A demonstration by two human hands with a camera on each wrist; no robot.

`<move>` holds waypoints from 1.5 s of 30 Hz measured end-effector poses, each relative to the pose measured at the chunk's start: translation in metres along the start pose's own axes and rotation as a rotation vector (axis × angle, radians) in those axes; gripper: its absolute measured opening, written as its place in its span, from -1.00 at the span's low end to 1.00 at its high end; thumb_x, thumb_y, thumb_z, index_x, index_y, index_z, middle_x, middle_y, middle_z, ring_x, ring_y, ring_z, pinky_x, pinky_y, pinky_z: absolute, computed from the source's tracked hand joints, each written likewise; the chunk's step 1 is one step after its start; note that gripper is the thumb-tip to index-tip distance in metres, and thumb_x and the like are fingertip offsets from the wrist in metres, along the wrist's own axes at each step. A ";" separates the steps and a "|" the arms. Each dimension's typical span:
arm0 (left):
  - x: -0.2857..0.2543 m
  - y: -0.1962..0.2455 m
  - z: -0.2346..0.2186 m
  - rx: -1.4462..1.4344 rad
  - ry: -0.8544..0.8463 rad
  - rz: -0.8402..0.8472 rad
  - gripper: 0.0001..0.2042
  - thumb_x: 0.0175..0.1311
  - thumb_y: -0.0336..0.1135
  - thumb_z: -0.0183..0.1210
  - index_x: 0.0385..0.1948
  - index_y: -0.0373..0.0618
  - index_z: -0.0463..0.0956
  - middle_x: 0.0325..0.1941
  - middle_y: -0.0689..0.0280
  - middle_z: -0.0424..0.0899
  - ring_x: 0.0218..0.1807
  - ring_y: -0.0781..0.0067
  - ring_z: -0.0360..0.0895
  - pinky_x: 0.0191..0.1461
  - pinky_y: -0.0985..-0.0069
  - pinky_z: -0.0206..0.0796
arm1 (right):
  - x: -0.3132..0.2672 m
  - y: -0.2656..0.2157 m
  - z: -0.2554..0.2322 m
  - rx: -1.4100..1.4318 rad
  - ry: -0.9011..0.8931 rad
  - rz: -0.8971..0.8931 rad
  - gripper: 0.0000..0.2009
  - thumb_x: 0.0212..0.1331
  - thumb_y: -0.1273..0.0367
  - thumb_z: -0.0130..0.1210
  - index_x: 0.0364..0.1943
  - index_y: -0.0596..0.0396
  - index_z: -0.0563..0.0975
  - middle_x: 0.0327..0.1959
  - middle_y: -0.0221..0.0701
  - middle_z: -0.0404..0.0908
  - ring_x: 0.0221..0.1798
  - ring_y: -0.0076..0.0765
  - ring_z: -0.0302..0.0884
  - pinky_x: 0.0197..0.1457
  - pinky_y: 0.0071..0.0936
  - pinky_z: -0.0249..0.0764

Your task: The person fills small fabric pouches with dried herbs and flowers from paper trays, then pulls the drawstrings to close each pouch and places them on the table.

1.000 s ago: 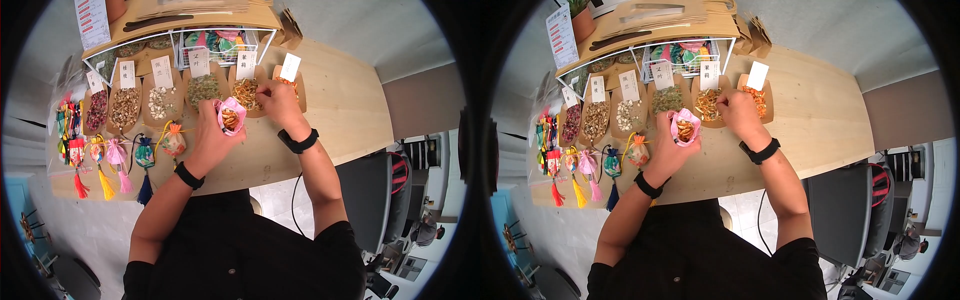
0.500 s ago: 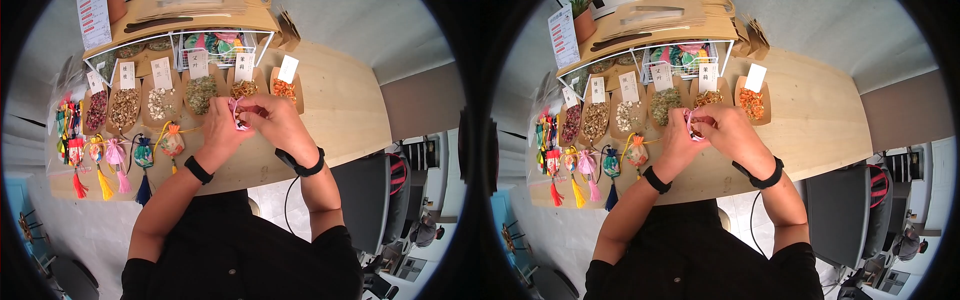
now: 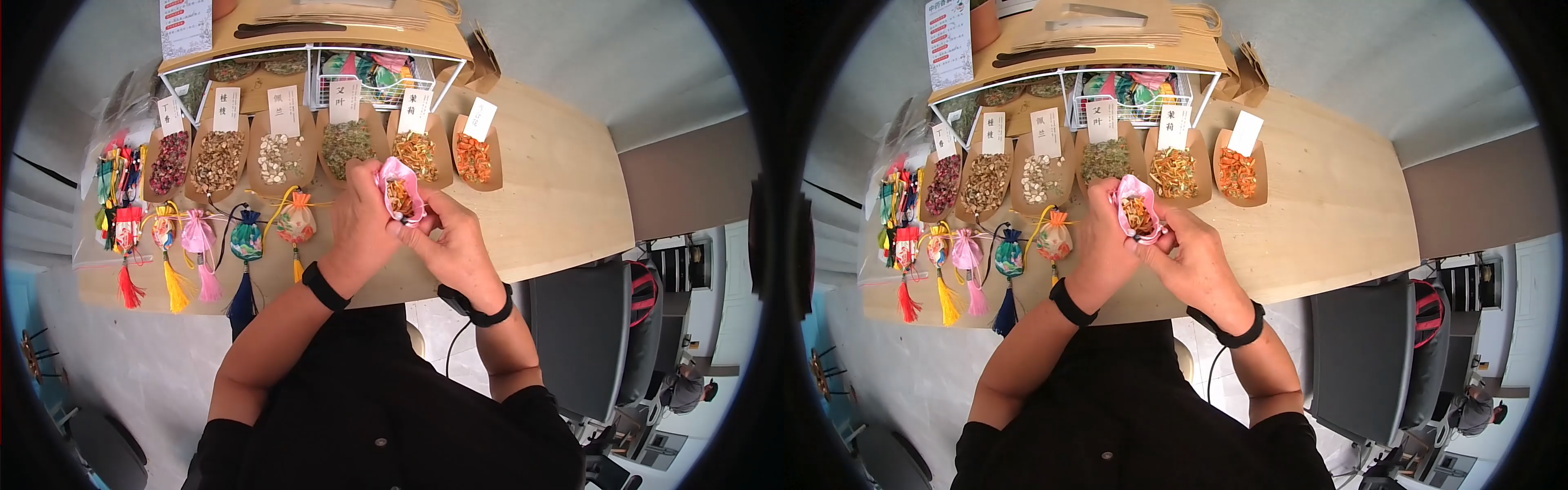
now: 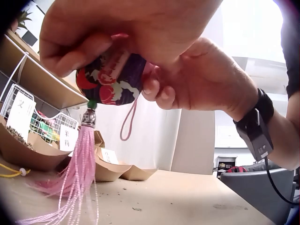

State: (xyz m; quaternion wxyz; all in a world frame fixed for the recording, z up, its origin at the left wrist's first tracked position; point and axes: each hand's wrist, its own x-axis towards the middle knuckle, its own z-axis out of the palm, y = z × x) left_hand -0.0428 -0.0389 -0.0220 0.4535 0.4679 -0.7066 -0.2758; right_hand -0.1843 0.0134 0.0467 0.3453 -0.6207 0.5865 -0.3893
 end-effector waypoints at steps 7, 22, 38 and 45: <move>-0.007 0.002 -0.045 -0.450 -0.135 0.081 -0.30 0.10 -0.34 0.47 0.27 -0.25 0.27 0.07 0.04 0.48 0.04 0.09 0.58 0.05 0.22 0.48 | -0.007 0.015 0.000 0.138 0.208 -0.074 -0.78 0.35 0.50 0.34 0.02 0.25 0.70 -0.14 -0.33 0.74 -0.23 -0.55 0.68 -0.13 -0.51 0.64; -0.008 -0.005 -0.057 -0.114 -0.042 0.290 -0.74 0.11 -0.55 0.32 -0.17 -0.15 0.50 -0.35 0.25 0.48 -0.37 0.28 0.50 -0.31 0.32 0.34 | -0.018 0.011 0.030 0.304 0.164 -0.129 -0.72 0.42 0.48 0.26 0.17 0.20 0.64 -0.06 -0.36 0.76 -0.08 -0.55 0.74 0.05 -0.50 0.66; -0.012 -0.019 -0.058 -0.040 0.007 0.322 -0.80 0.07 -0.54 0.34 -0.31 -0.11 0.52 -0.40 0.29 0.54 -0.48 0.37 0.53 -0.41 0.41 0.36 | -0.023 0.020 0.035 0.180 0.207 -0.086 -0.81 0.49 0.48 0.18 0.06 0.28 0.68 -0.22 -0.34 0.80 -0.19 -0.55 0.75 -0.10 -0.54 0.67; -0.014 -0.022 -0.065 -0.404 -0.233 0.043 -0.76 0.12 -0.45 0.36 -0.22 -0.11 0.49 -0.32 0.28 0.59 -0.35 0.41 0.61 -0.24 0.41 0.46 | -0.027 0.019 0.035 0.222 0.233 -0.093 -0.80 0.51 0.48 0.16 0.08 0.30 0.66 -0.18 -0.31 0.80 -0.15 -0.51 0.77 -0.06 -0.51 0.70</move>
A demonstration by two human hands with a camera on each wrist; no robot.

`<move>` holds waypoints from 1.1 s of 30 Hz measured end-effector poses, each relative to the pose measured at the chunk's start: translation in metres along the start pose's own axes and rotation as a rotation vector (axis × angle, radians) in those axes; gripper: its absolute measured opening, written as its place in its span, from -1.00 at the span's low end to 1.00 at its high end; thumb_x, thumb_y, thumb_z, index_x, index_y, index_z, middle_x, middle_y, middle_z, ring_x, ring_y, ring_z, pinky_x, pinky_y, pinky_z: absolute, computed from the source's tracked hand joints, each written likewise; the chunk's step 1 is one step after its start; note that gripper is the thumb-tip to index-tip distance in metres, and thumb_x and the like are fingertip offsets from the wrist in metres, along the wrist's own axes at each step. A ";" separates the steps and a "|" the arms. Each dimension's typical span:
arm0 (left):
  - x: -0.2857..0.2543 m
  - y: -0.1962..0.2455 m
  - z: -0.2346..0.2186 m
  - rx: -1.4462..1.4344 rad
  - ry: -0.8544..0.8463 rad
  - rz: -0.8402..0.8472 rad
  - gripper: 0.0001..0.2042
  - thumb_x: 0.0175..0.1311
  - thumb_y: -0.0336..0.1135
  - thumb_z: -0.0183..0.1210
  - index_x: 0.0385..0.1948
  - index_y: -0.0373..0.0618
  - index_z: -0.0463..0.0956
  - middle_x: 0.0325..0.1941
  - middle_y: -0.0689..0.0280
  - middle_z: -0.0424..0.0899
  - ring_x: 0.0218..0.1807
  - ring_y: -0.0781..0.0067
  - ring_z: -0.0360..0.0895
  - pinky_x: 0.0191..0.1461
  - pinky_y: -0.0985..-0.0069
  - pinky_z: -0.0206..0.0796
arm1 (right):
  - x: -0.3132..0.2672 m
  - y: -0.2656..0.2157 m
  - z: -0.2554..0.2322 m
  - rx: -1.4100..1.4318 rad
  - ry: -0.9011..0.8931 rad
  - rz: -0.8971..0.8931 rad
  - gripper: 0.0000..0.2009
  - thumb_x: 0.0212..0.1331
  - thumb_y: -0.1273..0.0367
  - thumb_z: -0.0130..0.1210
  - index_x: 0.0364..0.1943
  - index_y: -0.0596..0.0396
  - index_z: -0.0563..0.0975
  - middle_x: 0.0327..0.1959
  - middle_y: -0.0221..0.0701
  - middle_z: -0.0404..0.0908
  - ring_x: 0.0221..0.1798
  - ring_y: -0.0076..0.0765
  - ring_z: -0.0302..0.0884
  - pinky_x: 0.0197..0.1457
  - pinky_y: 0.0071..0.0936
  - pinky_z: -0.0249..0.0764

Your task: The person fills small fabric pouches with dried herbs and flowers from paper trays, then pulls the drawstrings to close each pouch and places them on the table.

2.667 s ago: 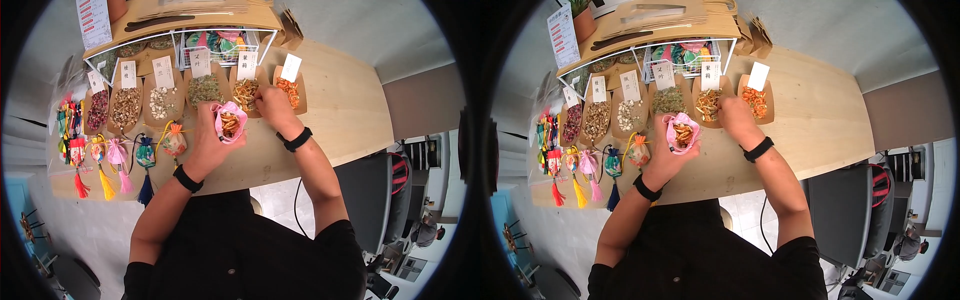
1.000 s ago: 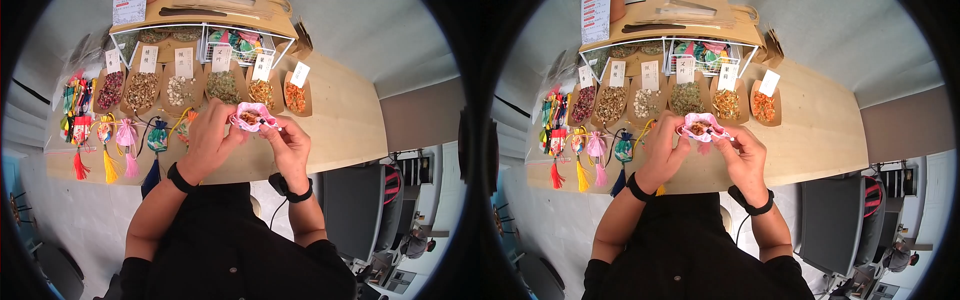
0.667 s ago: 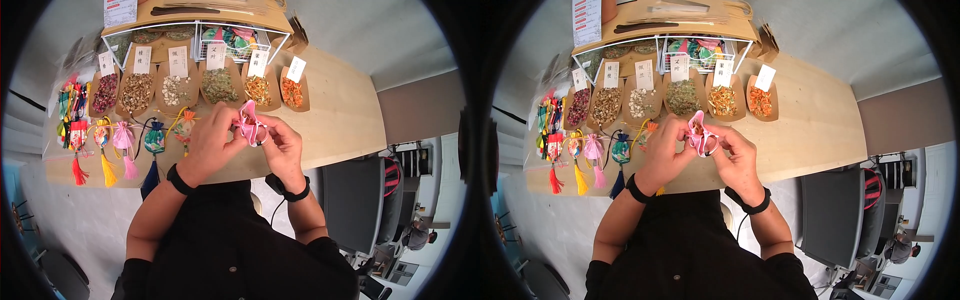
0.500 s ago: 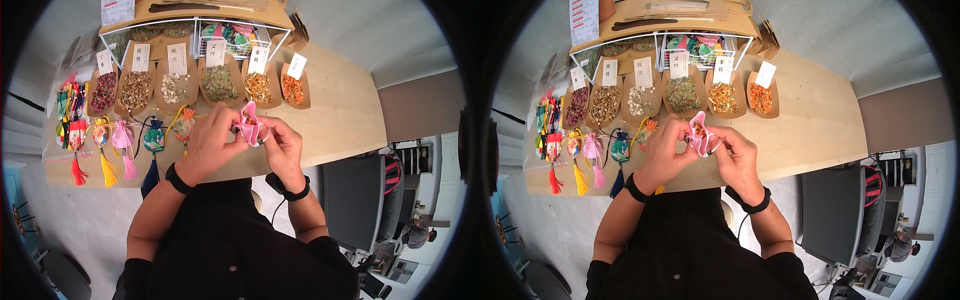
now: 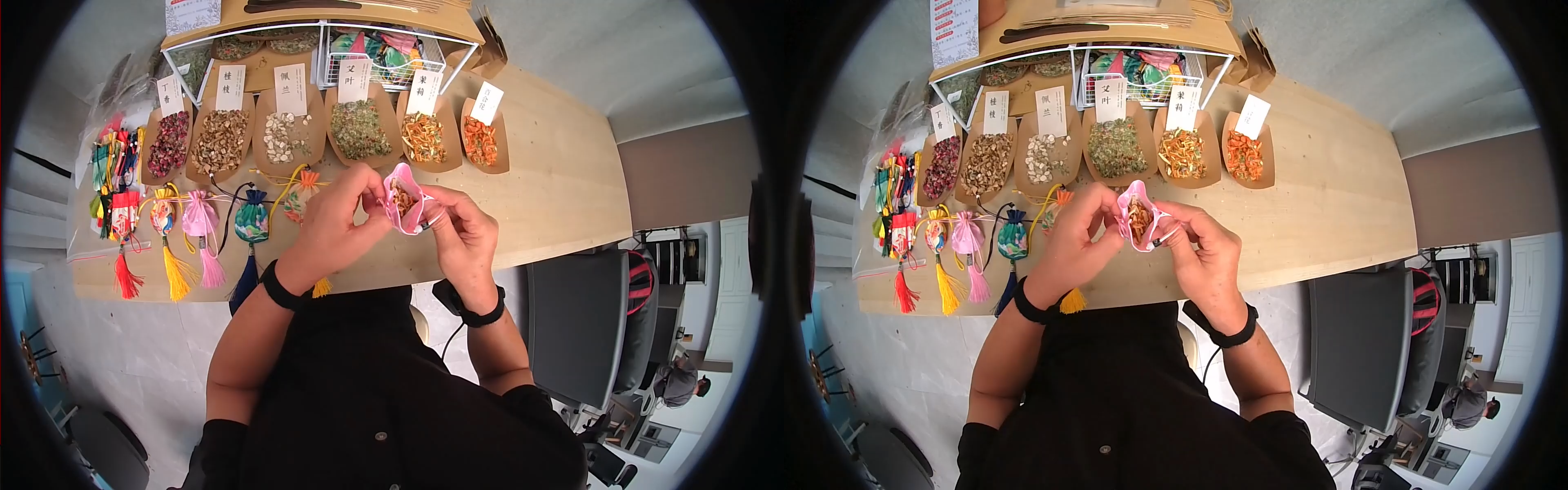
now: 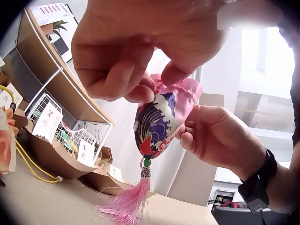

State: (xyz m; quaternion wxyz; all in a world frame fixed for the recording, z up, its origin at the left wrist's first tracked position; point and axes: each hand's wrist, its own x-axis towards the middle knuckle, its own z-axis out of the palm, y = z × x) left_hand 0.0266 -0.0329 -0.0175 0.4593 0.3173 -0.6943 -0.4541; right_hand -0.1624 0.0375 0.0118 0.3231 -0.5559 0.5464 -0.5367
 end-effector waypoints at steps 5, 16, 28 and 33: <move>-0.005 0.007 0.000 0.094 -0.034 0.045 -0.70 0.08 -0.39 0.40 -0.21 -0.10 0.47 -0.32 0.30 0.58 -0.36 0.39 0.60 -0.27 0.40 0.46 | -0.004 0.005 -0.002 0.030 0.026 0.008 -0.80 0.52 0.49 0.15 0.08 0.29 0.66 -0.17 -0.34 0.79 -0.14 -0.56 0.74 -0.06 -0.54 0.67; -0.002 0.010 0.002 0.416 0.125 0.298 -0.80 0.03 -0.53 0.34 -0.37 -0.10 0.49 -0.48 0.30 0.50 -0.54 0.35 0.49 -0.44 0.40 0.33 | -0.004 0.010 0.004 0.076 0.039 0.011 -0.79 0.54 0.47 0.13 0.11 0.28 0.64 -0.20 -0.37 0.78 -0.19 -0.58 0.71 -0.08 -0.55 0.66; -0.003 0.013 -0.023 -0.661 -0.082 -0.375 -0.93 0.40 -0.47 -0.08 -0.33 -0.08 0.34 -0.52 0.51 0.28 -0.52 0.73 0.12 -0.44 0.62 0.00 | -0.001 0.014 -0.007 0.163 0.095 0.124 -0.81 0.51 0.53 0.11 0.09 0.32 0.63 -0.23 -0.33 0.76 -0.28 -0.53 0.72 -0.16 -0.55 0.64; -0.001 0.017 -0.028 -0.598 -0.125 -0.458 -0.88 0.44 -0.32 -0.12 -0.37 0.00 0.25 -0.55 0.50 0.25 -0.57 0.73 0.06 -0.46 0.62 -0.04 | -0.005 0.015 -0.009 0.097 0.014 0.116 -0.77 0.47 0.53 0.17 0.13 0.28 0.64 -0.18 -0.41 0.75 -0.23 -0.58 0.68 -0.18 -0.60 0.60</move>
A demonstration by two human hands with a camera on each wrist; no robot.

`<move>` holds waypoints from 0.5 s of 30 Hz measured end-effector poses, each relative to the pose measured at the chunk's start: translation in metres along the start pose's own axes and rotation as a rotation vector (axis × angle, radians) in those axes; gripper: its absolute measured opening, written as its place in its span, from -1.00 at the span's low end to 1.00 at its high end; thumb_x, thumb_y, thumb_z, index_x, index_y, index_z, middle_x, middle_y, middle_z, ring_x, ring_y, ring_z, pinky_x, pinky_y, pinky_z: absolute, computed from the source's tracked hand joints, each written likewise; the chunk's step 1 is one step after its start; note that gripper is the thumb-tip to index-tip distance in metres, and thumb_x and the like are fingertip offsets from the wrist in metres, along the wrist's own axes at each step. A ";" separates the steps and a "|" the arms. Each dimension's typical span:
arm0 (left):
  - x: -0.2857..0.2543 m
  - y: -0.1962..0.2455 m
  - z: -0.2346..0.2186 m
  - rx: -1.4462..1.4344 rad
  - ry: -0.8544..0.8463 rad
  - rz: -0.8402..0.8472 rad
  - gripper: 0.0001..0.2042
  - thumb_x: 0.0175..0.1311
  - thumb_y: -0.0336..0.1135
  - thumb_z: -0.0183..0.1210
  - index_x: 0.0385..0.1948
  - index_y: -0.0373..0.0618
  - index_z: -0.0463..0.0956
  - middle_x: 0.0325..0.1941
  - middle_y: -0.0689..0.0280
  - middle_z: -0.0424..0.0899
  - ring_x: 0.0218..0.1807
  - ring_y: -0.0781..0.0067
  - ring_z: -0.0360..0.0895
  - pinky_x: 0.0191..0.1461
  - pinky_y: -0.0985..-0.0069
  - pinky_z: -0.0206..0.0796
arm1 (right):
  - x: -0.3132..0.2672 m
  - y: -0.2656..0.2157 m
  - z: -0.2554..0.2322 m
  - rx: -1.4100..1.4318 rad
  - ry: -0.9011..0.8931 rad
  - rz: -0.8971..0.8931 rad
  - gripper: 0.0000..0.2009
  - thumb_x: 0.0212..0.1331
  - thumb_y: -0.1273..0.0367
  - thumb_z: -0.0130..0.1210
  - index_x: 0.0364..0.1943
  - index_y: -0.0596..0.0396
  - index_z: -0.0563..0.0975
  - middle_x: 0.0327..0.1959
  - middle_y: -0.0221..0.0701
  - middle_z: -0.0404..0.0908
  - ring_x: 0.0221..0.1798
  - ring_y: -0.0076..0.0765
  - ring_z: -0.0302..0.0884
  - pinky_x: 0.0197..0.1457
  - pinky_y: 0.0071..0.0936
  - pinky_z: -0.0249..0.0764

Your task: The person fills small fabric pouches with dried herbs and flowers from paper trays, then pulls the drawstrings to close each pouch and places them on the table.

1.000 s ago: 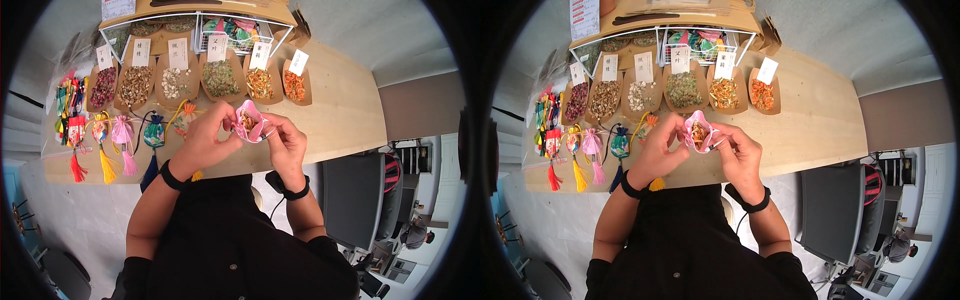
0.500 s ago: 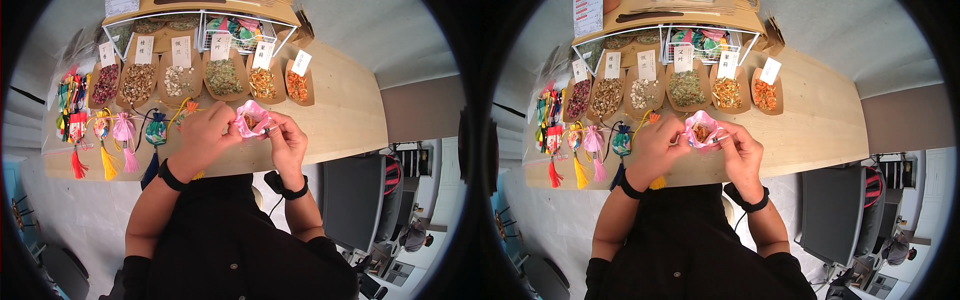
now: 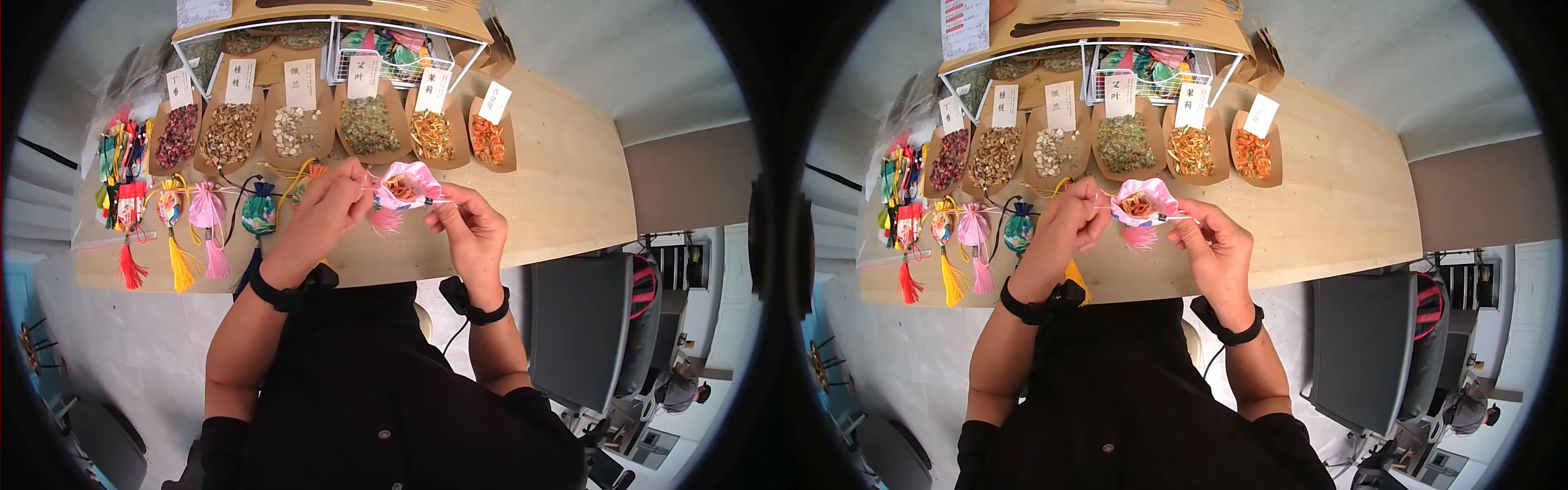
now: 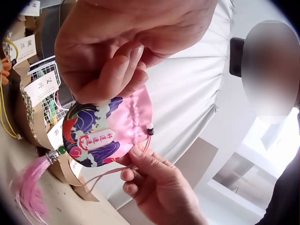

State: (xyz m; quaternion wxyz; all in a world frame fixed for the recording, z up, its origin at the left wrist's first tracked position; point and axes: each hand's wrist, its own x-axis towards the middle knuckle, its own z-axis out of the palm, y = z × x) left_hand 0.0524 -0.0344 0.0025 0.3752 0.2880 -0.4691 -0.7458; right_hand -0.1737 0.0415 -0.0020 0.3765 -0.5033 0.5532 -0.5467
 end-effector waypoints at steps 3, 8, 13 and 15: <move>0.000 -0.001 0.002 -0.063 0.014 -0.017 -0.87 0.47 -0.27 -0.10 -0.35 0.02 0.27 -0.57 0.50 0.25 -0.59 0.72 0.06 -0.47 0.61 -0.02 | -0.002 -0.002 -0.006 -0.001 -0.082 0.037 -0.72 0.44 0.54 0.20 0.17 0.25 0.63 -0.14 -0.43 0.75 -0.19 -0.60 0.66 -0.14 -0.59 0.58; -0.001 -0.004 0.002 -0.136 0.053 -0.043 -0.86 0.51 -0.22 -0.07 -0.29 0.01 0.31 -0.55 0.49 0.28 -0.59 0.73 0.07 -0.47 0.62 0.00 | -0.004 -0.016 -0.009 0.172 -0.193 0.121 -0.65 0.39 0.57 0.21 0.23 0.20 0.61 -0.05 -0.39 0.75 -0.13 -0.60 0.62 -0.10 -0.54 0.56; -0.004 -0.003 0.009 -0.156 0.118 -0.008 -0.87 0.50 -0.23 -0.05 -0.28 0.01 0.32 -0.53 0.48 0.31 -0.60 0.71 0.08 -0.48 0.61 0.01 | -0.003 -0.018 -0.012 0.210 -0.221 0.185 -0.68 0.43 0.50 0.19 0.22 0.19 0.61 -0.06 -0.37 0.77 -0.19 -0.60 0.61 -0.15 -0.56 0.54; -0.006 0.002 0.013 -0.174 0.164 -0.022 -0.86 0.51 -0.26 -0.08 -0.31 -0.02 0.30 -0.55 0.48 0.27 -0.57 0.71 0.09 -0.45 0.61 0.03 | -0.002 -0.018 -0.011 0.187 -0.187 0.211 -0.71 0.46 0.45 0.19 0.20 0.19 0.63 -0.09 -0.38 0.78 -0.22 -0.61 0.60 -0.16 -0.57 0.54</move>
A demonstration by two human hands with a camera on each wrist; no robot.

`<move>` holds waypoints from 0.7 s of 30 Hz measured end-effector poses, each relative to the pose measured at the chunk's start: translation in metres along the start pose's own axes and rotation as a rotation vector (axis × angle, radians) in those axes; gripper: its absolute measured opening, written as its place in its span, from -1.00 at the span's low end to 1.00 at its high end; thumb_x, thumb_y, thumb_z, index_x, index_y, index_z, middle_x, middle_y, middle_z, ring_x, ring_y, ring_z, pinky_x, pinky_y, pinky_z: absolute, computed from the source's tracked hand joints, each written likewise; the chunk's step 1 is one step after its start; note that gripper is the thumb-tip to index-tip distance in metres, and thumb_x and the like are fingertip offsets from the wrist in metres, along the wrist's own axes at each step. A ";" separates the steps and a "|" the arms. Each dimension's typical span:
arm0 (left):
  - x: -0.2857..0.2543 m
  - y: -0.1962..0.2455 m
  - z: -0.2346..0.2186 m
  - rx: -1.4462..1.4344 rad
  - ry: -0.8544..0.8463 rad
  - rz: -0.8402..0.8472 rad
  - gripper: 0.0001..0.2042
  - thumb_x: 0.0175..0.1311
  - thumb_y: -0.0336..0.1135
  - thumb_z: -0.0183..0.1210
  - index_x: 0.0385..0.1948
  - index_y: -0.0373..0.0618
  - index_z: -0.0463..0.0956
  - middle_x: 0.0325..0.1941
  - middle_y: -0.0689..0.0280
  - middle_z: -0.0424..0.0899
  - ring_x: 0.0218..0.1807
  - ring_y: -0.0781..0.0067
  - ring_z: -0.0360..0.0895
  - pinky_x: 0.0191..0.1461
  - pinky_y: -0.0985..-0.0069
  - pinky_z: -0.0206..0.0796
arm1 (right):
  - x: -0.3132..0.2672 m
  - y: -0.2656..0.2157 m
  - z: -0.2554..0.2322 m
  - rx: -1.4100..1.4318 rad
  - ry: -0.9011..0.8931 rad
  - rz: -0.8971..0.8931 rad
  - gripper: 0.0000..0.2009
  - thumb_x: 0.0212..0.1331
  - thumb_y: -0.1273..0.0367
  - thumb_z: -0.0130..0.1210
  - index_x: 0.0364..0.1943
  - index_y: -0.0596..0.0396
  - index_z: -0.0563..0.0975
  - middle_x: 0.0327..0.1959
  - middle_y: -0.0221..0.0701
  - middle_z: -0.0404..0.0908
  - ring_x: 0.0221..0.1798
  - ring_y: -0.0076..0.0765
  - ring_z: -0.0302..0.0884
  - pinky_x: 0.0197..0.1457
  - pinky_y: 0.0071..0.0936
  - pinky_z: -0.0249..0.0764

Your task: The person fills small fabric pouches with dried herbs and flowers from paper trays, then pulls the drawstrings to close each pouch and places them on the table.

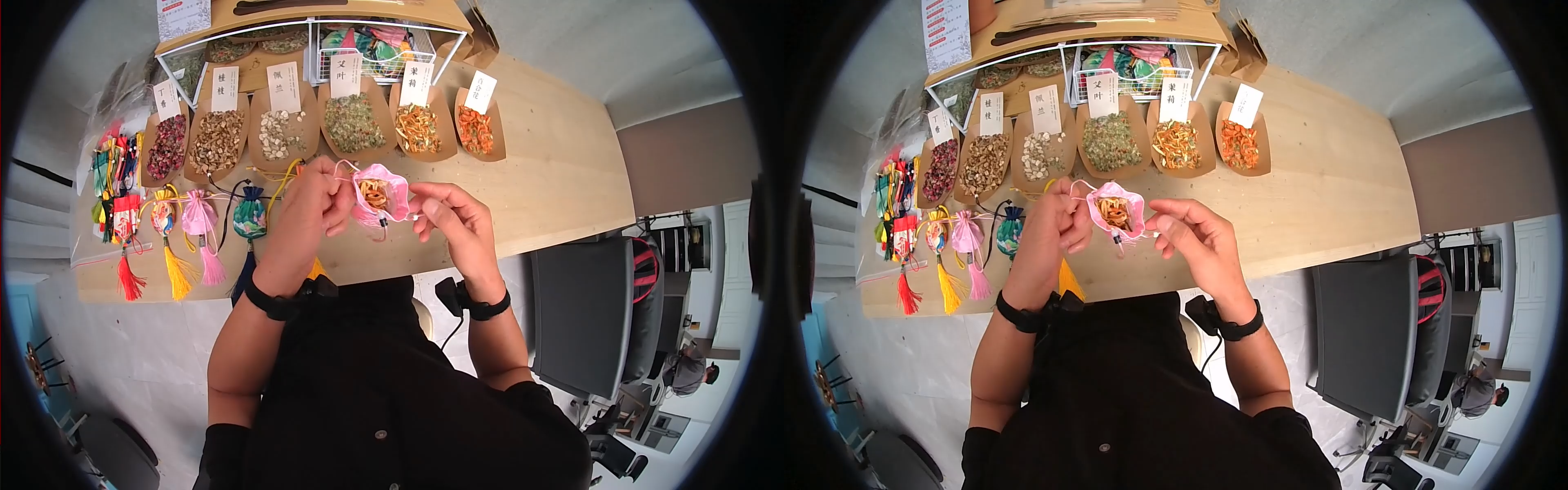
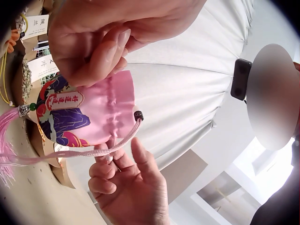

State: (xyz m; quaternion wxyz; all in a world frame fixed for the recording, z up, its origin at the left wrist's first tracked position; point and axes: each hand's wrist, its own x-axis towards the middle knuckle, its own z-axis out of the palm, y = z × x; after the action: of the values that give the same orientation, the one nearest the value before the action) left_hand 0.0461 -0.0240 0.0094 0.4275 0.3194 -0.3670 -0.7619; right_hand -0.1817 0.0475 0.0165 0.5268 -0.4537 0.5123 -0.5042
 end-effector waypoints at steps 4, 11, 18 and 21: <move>0.000 -0.001 -0.002 -0.028 0.005 0.016 -0.83 0.53 -0.26 -0.10 -0.32 -0.05 0.30 -0.56 0.47 0.26 -0.56 0.72 0.09 -0.44 0.61 0.04 | 0.002 0.010 -0.003 -0.045 -0.042 0.043 -0.73 0.46 0.38 0.25 0.14 0.19 0.66 -0.12 -0.42 0.79 -0.26 -0.64 0.59 -0.17 -0.60 0.53; -0.001 0.000 0.002 -0.048 0.031 0.018 -0.82 0.53 -0.25 -0.11 -0.33 -0.07 0.30 -0.55 0.48 0.26 -0.58 0.72 0.07 -0.45 0.62 0.01 | 0.000 0.014 0.008 -0.061 -0.105 0.008 -0.79 0.42 0.47 0.28 0.06 0.20 0.69 -0.14 -0.45 0.79 -0.19 -0.65 0.61 -0.07 -0.60 0.57; 0.001 0.001 -0.002 -0.036 0.025 -0.037 -0.90 0.44 -0.32 -0.08 -0.34 0.02 0.28 -0.56 0.50 0.25 -0.63 0.74 0.03 -0.54 0.64 -0.14 | 0.001 0.014 0.004 -0.367 0.044 -0.040 -0.89 0.43 0.45 0.27 -0.12 0.22 0.69 -0.34 -0.50 0.71 -0.30 -0.69 0.54 -0.20 -0.59 0.50; -0.003 0.009 -0.005 -0.007 0.011 -0.093 -0.90 0.44 -0.33 -0.09 -0.36 0.03 0.26 -0.57 0.52 0.22 -0.62 0.75 0.02 -0.55 0.64 -0.18 | 0.000 0.007 0.000 -0.466 0.116 -0.127 -0.89 0.44 0.44 0.25 -0.17 0.24 0.67 -0.40 -0.50 0.65 -0.37 -0.67 0.48 -0.28 -0.56 0.46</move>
State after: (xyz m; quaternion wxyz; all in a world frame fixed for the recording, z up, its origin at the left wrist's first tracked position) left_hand 0.0554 -0.0260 0.0150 0.3947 0.3388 -0.3468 -0.7805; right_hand -0.1809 0.0479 0.0096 0.3450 -0.5645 0.6146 -0.4296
